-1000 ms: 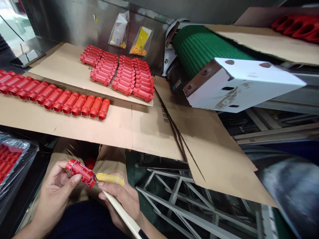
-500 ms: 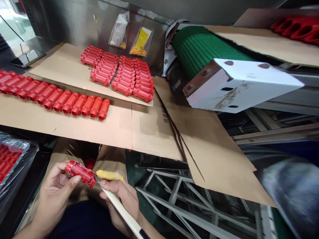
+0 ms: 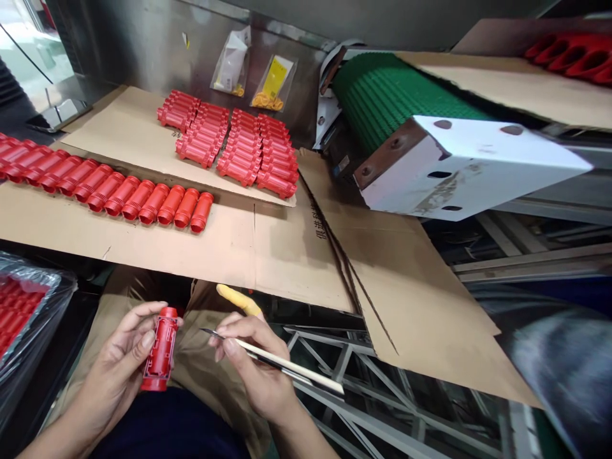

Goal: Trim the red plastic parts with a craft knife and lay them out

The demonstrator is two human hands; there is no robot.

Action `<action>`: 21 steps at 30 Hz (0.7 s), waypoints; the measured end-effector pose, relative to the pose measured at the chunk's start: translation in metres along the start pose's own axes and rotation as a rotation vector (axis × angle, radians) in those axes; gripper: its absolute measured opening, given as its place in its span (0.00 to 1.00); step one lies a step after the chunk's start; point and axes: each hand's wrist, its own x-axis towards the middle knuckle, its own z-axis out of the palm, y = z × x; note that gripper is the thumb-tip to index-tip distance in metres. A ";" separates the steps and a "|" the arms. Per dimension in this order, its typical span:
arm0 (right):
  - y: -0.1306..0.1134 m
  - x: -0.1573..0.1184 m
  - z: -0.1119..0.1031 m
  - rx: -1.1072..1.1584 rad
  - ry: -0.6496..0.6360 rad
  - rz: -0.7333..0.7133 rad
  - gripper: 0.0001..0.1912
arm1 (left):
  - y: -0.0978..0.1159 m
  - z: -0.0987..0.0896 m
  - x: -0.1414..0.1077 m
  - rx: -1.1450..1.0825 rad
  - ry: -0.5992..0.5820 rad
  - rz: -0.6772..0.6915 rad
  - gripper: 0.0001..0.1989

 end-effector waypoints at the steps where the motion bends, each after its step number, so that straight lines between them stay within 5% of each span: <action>1: -0.001 0.004 0.001 -0.011 -0.024 0.055 0.07 | 0.000 0.000 -0.001 0.026 -0.009 -0.015 0.23; 6: 0.004 0.014 0.017 0.197 -0.212 0.536 0.18 | -0.001 -0.005 -0.003 0.066 -0.090 -0.108 0.25; 9: 0.007 0.012 0.022 0.346 -0.276 0.708 0.24 | -0.004 -0.006 -0.004 0.016 -0.117 -0.022 0.34; 11: 0.004 0.009 0.021 0.206 -0.262 0.584 0.20 | -0.006 -0.005 -0.005 0.061 -0.056 0.110 0.29; 14: -0.002 0.003 0.016 -0.145 -0.165 0.134 0.06 | -0.006 -0.001 -0.003 0.114 0.087 0.230 0.19; 16: -0.004 0.000 0.012 -0.219 -0.118 -0.097 0.09 | -0.005 0.001 -0.002 0.099 0.117 0.216 0.19; 21: -0.001 -0.005 0.012 -0.061 -0.139 -0.255 0.15 | -0.005 -0.001 -0.002 0.079 0.075 0.167 0.19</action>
